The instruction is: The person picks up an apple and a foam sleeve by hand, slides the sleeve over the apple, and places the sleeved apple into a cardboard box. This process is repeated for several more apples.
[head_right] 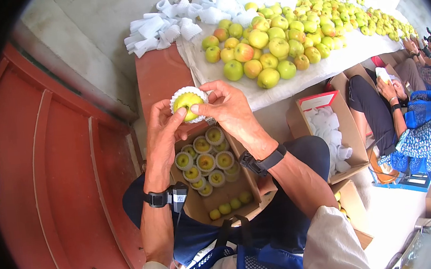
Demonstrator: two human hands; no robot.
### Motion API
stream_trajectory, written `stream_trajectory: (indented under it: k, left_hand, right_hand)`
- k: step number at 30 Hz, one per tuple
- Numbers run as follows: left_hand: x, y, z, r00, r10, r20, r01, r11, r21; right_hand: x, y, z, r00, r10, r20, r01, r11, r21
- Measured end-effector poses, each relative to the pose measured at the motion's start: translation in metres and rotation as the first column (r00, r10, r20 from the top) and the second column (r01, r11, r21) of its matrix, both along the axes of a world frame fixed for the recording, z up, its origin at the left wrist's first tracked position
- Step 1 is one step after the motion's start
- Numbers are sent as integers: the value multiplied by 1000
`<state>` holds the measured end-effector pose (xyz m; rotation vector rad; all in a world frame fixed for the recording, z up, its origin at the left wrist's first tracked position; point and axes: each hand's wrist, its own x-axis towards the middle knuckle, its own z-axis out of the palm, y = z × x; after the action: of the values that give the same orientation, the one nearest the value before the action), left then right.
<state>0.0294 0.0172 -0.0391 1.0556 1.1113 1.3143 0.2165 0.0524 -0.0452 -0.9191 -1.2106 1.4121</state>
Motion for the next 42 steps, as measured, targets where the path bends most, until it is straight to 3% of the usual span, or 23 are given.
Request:
stream_trajectory:
  k: [7, 10, 15, 29, 42]
  left_hand:
    - [1, 1, -4, 999, 36, -3, -36, 999, 29]
    - [-2, -1, -3, 1000, 27, 3, -28, 999, 31]
    - [-4, -1, -2, 1000, -3, 5, 3, 999, 35]
    - [-5, -3, 0, 988, 71, -134, -69, 997, 20]
    - [1, 0, -3, 994, 74, -79, -76, 997, -18]
  right_hand:
    - [-1, -2, 0, 999, 16, -46, -15, 999, 30]
    - [-5, -5, 2, 999, -42, 28, 40, 997, 60]
    - [-2, -1, -3, 999, 36, 15, -37, 996, 80]
    - [-4, -6, 2, 999, -10, 53, 5, 996, 91]
    - [-2, 2, -3, 999, -4, 48, 1, 998, 69]
